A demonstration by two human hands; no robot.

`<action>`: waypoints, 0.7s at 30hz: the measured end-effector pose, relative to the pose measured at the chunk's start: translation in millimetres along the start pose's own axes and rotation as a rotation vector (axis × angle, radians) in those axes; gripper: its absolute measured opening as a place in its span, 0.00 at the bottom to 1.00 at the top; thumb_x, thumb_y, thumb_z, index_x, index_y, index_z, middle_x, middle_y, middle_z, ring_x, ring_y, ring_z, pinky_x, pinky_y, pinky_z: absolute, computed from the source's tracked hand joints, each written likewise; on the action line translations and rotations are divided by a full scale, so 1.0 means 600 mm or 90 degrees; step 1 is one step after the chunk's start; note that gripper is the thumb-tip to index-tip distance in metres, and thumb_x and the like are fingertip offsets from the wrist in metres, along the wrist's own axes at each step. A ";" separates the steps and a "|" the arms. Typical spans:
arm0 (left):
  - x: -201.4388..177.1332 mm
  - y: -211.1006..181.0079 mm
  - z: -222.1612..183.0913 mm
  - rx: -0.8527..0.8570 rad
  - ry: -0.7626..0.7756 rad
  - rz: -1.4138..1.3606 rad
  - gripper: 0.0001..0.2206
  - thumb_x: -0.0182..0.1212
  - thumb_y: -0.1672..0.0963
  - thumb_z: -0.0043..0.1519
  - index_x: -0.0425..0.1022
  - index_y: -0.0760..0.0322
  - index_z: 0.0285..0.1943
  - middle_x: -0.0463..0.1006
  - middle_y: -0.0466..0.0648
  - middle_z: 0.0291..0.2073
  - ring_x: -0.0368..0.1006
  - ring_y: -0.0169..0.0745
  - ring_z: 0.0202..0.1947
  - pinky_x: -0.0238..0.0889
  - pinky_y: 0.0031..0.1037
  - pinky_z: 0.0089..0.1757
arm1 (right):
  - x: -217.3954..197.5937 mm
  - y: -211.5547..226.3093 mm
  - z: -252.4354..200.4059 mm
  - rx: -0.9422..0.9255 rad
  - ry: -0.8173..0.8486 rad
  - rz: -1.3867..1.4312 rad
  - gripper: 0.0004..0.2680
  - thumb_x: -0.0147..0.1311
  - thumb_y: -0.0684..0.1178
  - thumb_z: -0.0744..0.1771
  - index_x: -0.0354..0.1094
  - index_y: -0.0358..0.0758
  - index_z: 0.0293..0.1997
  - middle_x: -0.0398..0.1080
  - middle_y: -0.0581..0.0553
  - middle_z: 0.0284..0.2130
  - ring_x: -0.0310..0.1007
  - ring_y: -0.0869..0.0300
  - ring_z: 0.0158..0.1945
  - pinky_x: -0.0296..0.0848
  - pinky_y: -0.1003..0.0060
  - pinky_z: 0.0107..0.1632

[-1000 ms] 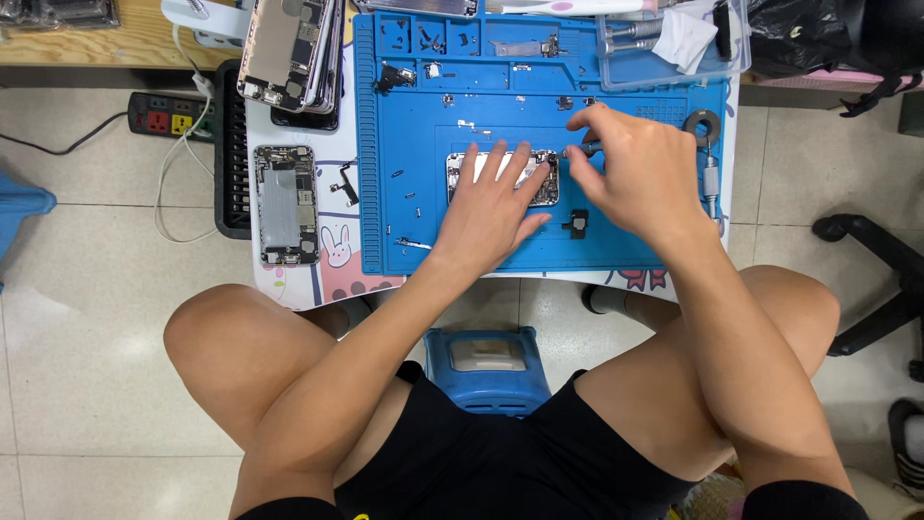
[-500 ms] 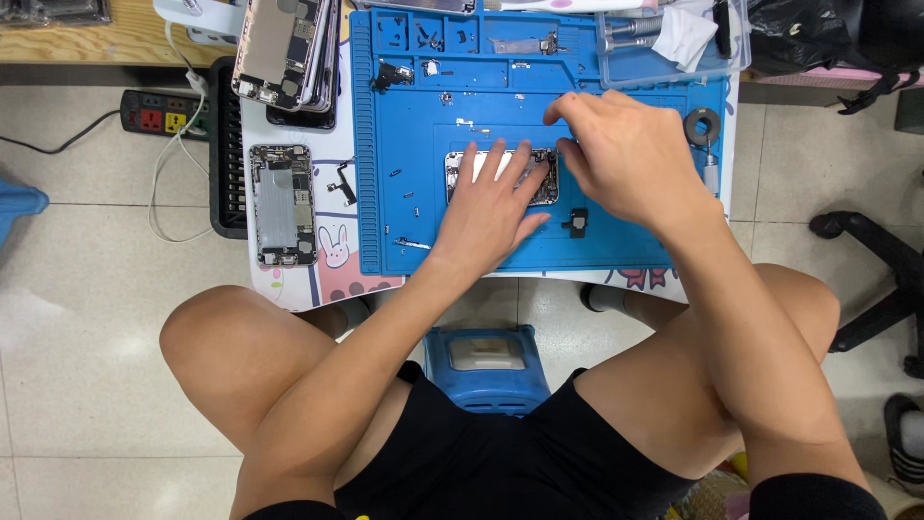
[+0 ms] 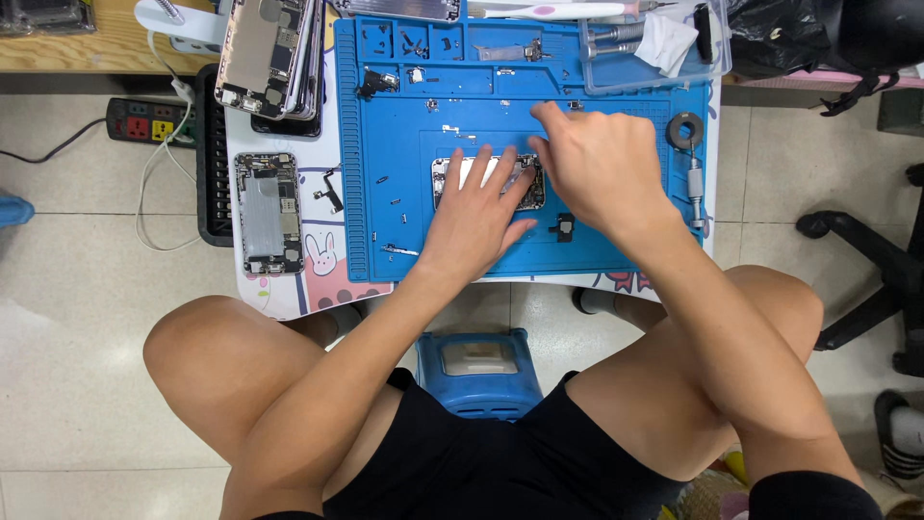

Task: The person assembles a smartphone chassis on a blue work mat, using a screwdriver to secure screws and tweezers to position small components. The person handles the phone frame, screws, and internal parts, placing the assembled unit aside at the end.

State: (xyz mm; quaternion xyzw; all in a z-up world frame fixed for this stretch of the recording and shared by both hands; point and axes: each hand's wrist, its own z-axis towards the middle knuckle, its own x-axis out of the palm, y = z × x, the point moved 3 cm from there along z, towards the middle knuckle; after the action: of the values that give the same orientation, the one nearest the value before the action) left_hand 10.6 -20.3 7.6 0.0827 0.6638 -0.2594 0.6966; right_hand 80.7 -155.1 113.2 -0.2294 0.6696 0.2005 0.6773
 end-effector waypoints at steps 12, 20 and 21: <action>0.002 -0.003 -0.003 -0.006 -0.010 -0.003 0.26 0.50 0.42 0.70 0.68 0.51 0.73 0.63 0.55 0.71 0.57 0.63 0.73 0.44 0.65 0.67 | 0.003 0.005 0.004 -0.001 0.000 0.016 0.02 0.62 0.44 0.70 0.79 0.40 0.44 0.74 0.50 0.22 0.72 0.63 0.18 0.67 0.75 0.21; -0.002 -0.004 -0.001 0.000 0.000 0.008 0.26 0.46 0.41 0.72 0.68 0.50 0.73 0.63 0.55 0.71 0.58 0.62 0.73 0.44 0.65 0.67 | -0.011 -0.013 -0.012 0.019 -0.045 0.055 0.06 0.60 0.46 0.72 0.79 0.39 0.51 0.77 0.46 0.27 0.79 0.56 0.24 0.74 0.68 0.26; -0.003 -0.005 -0.004 0.000 0.003 0.014 0.25 0.45 0.41 0.72 0.67 0.50 0.74 0.63 0.55 0.71 0.58 0.62 0.73 0.45 0.64 0.67 | -0.019 -0.014 -0.018 0.017 -0.053 0.083 0.06 0.59 0.46 0.73 0.79 0.39 0.52 0.78 0.44 0.28 0.80 0.54 0.27 0.77 0.65 0.28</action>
State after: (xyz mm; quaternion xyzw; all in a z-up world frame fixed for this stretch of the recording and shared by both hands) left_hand 7.3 -21.3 9.8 0.0910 0.6645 -0.2516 0.6978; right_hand 76.7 -167.7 125.0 -0.1679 0.6571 0.2447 0.6930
